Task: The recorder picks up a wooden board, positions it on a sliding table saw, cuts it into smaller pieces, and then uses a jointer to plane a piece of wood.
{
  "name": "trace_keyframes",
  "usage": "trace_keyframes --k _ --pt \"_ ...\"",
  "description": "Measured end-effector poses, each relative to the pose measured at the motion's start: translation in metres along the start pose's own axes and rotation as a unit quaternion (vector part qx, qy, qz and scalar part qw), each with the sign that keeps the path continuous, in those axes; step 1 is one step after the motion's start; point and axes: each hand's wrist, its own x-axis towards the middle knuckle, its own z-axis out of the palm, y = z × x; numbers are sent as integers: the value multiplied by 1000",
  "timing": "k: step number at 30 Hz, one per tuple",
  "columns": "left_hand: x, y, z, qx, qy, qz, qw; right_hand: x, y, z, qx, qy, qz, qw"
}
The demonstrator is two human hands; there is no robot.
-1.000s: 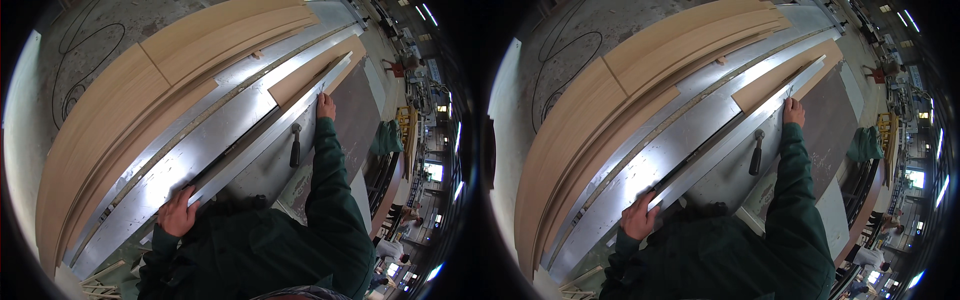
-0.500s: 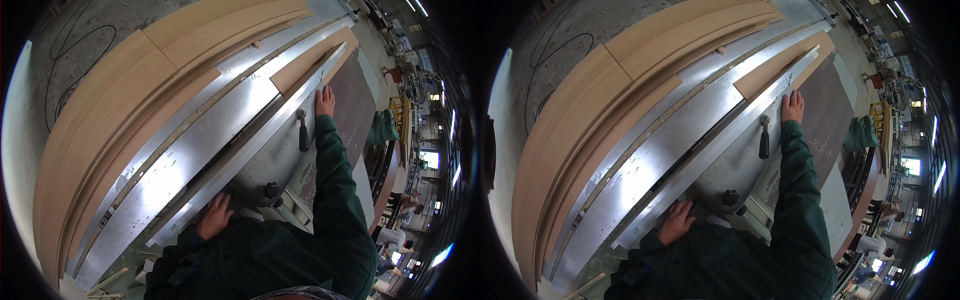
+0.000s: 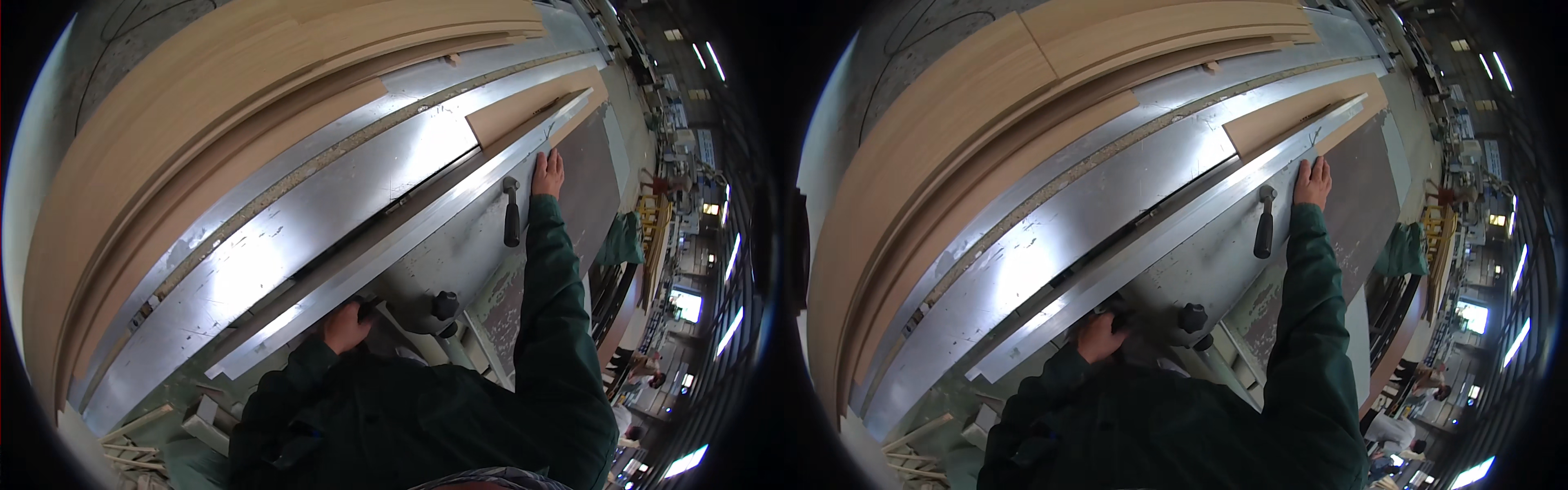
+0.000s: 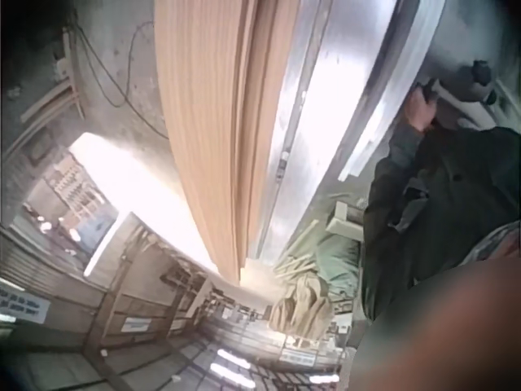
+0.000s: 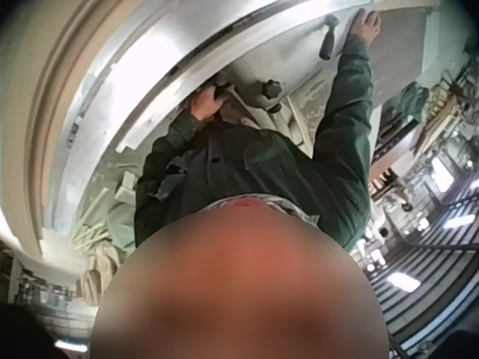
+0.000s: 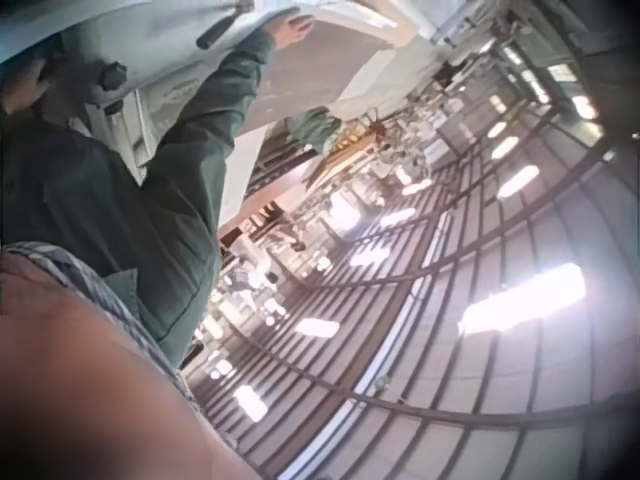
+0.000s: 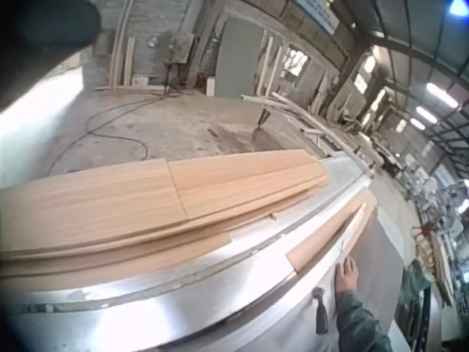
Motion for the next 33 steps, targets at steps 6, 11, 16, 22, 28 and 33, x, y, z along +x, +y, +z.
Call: trace_keyframes --k 6,11,16,22,28,33 --pt "11 -27 19 7 83 105 991 4 16 5 0 -20 1 1000" --pt "14 -42 25 50 124 160 978 0 9 -1 21 -21 16 999" --pt "17 -45 26 88 187 205 957 -3 -10 -8 20 -27 32 999" --pt "20 -60 29 -28 100 199 975 -2 -17 -15 17 -20 53 998" --pt "12 -16 3 -1 37 95 995 -4 -19 -11 13 -8 51 999" --pt "13 3 0 55 32 38 997 -3 -20 -13 13 -5 53 998"
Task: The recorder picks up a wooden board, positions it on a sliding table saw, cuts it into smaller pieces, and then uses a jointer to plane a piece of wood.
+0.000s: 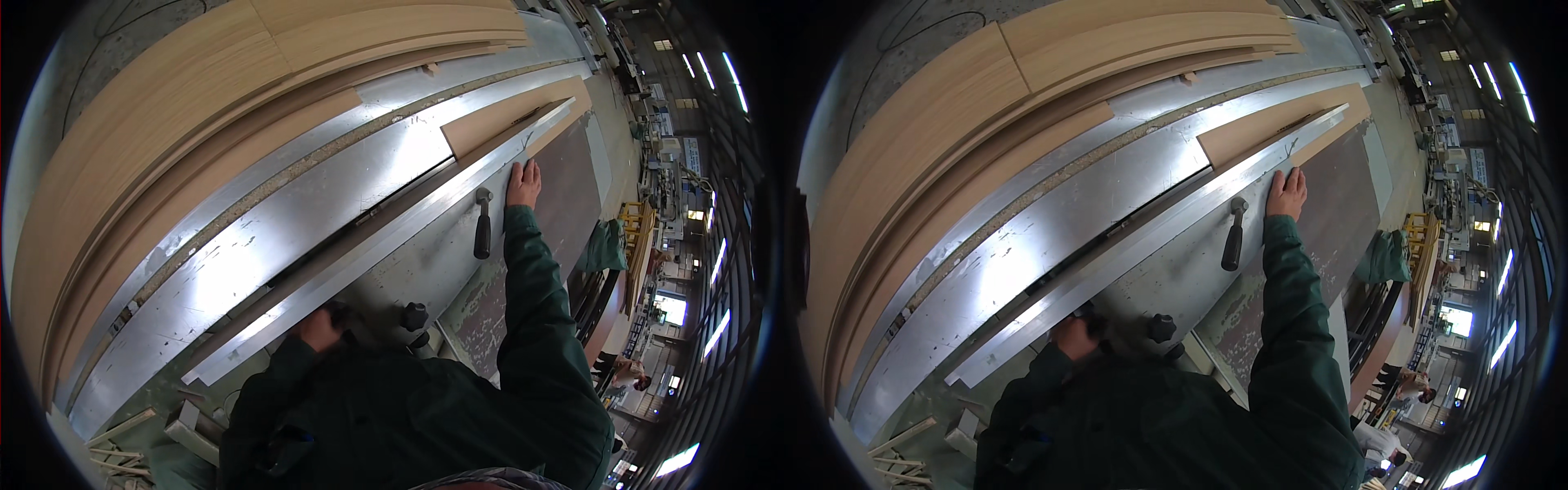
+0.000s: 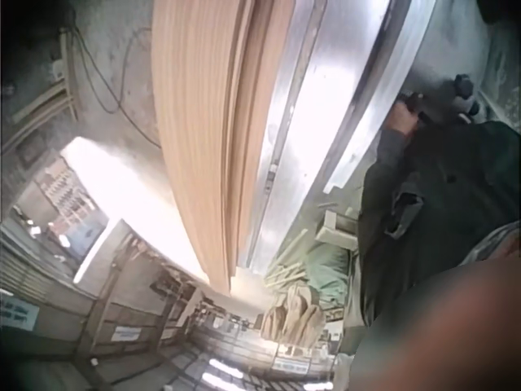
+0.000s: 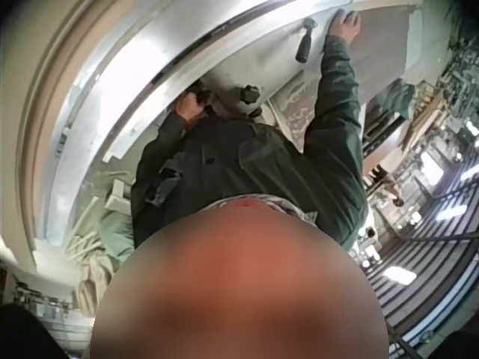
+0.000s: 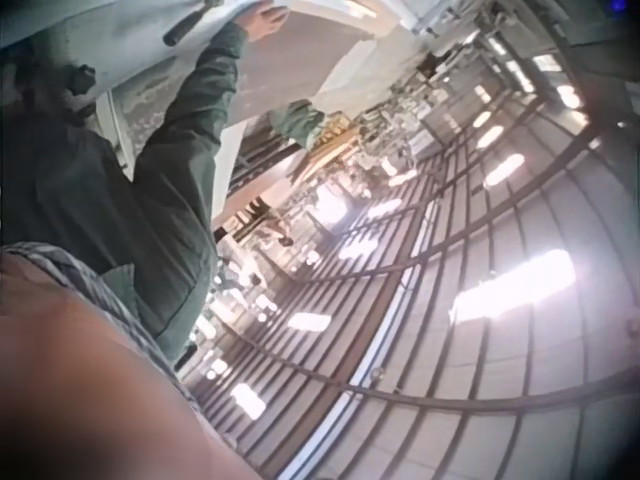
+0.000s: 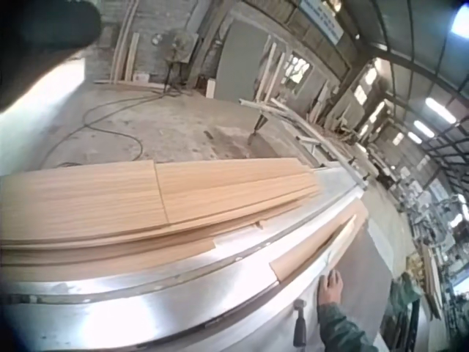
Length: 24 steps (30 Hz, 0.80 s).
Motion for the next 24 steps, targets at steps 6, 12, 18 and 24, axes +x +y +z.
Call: trace_keyframes --k 6,12,18,24 --pt "1 4 6 6 23 18 1000 -2 6 1 -4 2 -9 1000" --pt "1 -21 19 107 138 156 972 -4 17 11 2 17 -54 998" --pt "4 -34 18 -16 13 45 999 7 1 0 40 25 -42 998" --pt "5 -9 6 40 27 55 997 0 4 5 0 17 9 1000"
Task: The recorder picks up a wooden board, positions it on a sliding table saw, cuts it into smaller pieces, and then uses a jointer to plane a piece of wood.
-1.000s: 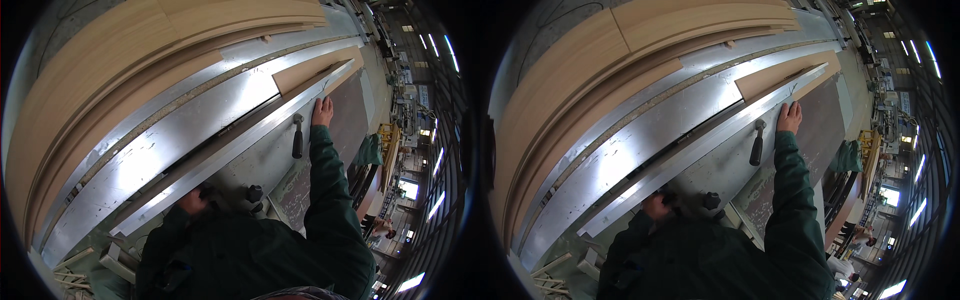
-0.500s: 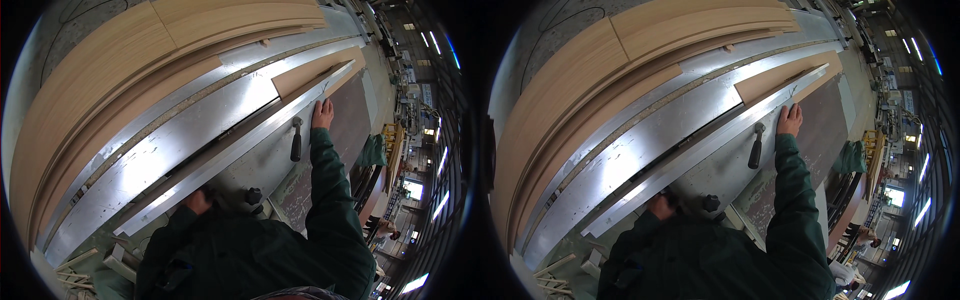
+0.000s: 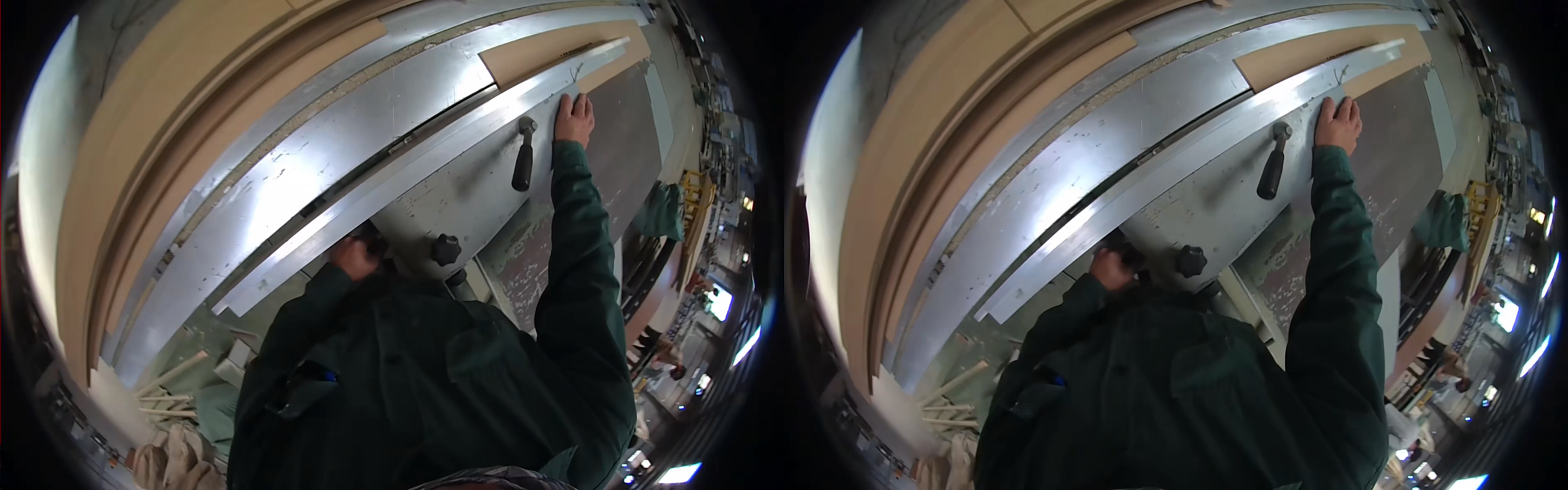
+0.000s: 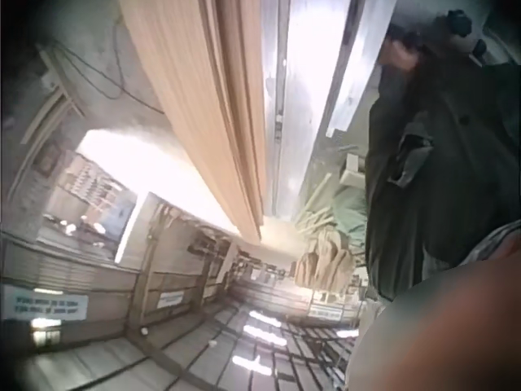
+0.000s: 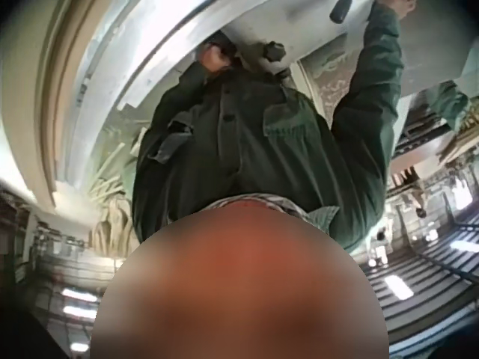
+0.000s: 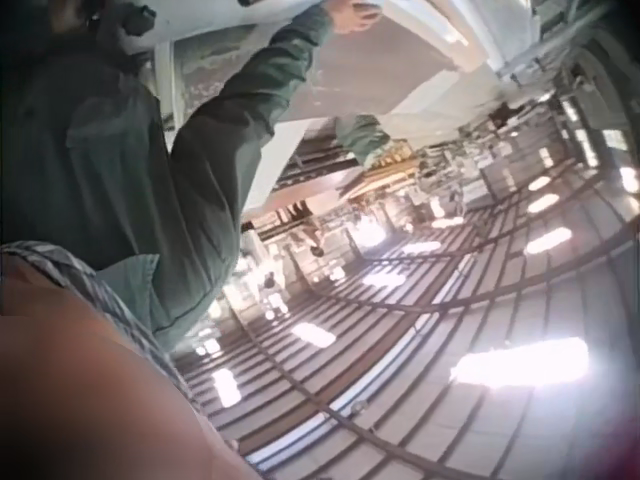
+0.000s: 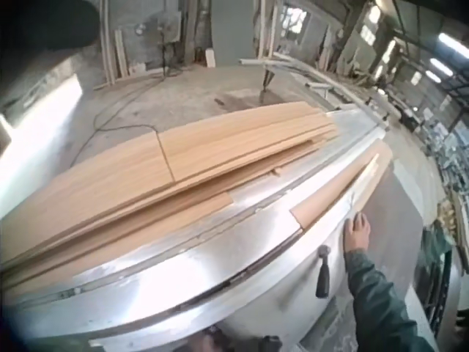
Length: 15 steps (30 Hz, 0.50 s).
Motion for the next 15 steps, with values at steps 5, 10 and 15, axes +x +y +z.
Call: trace_keyframes --k 5,10,15 --pt "-4 14 1 54 -27 -41 997 -5 -11 -12 -27 -4 41 999" --pt "-40 63 -32 177 81 94 976 -5 -4 -10 -10 -11 74 997" --pt "-40 153 -59 118 87 132 980 -7 -20 -16 -10 -8 81 997"
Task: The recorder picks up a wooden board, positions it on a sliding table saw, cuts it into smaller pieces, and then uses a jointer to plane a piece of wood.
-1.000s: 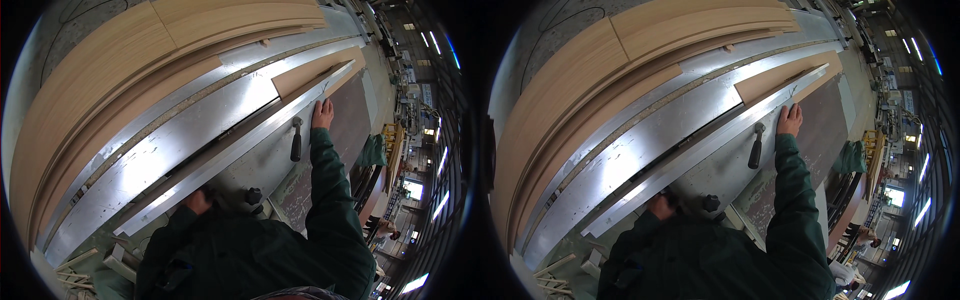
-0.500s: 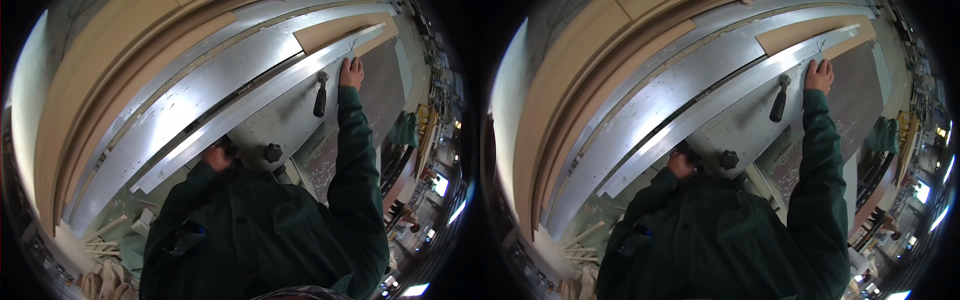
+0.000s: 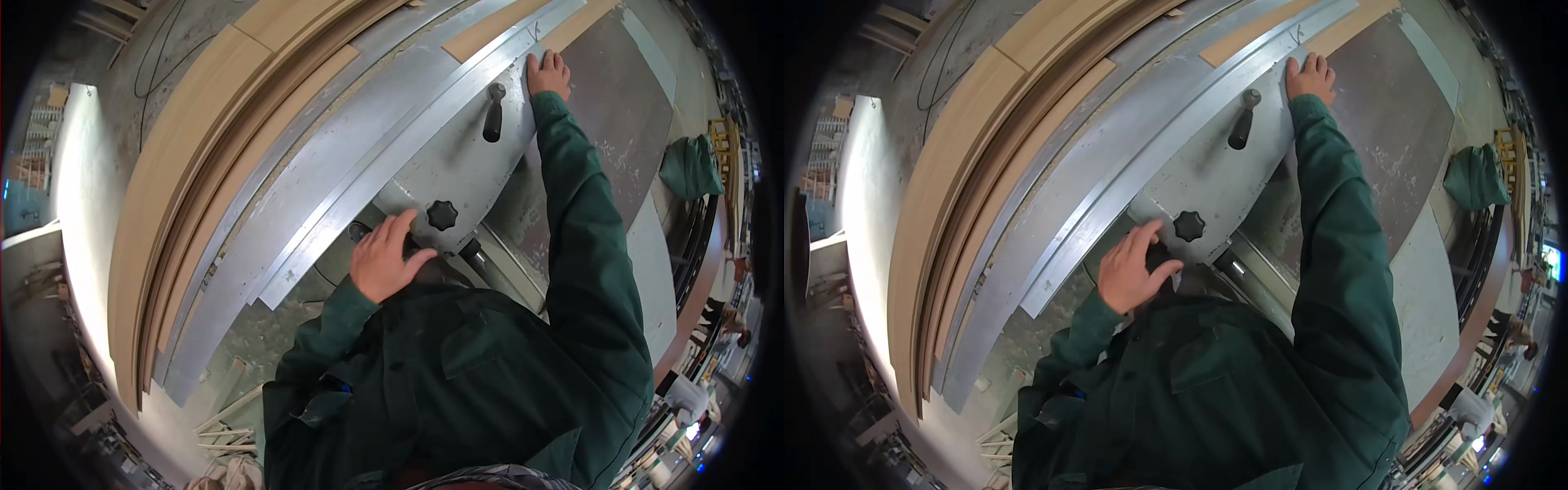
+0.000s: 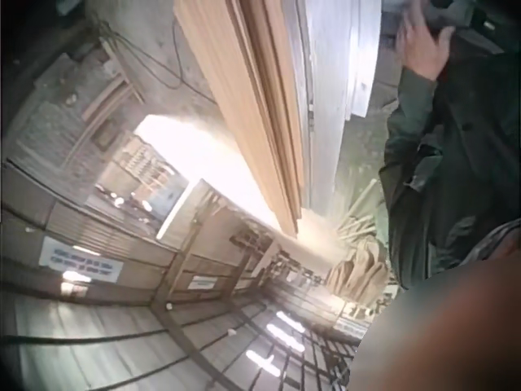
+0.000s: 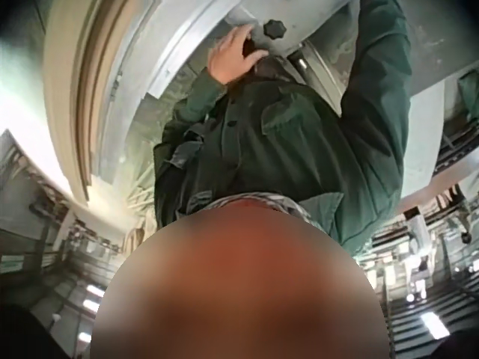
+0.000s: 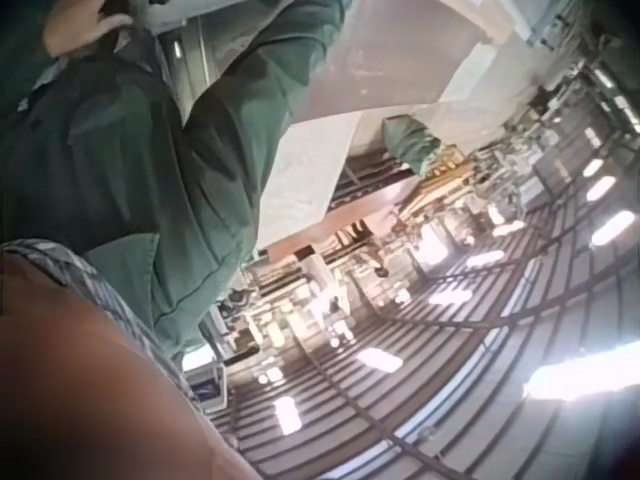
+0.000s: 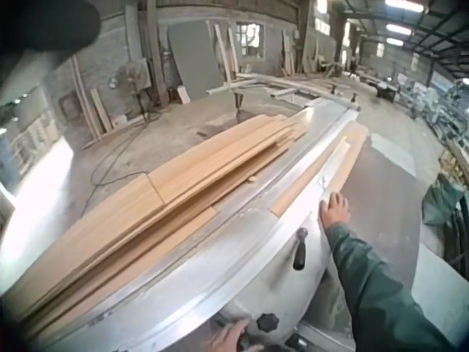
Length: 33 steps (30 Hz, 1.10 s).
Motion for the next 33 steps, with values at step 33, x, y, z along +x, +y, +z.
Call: trace_keyframes --k 33 --pt "45 49 9 272 -57 114 954 -2 3 -11 14 19 9 1000"
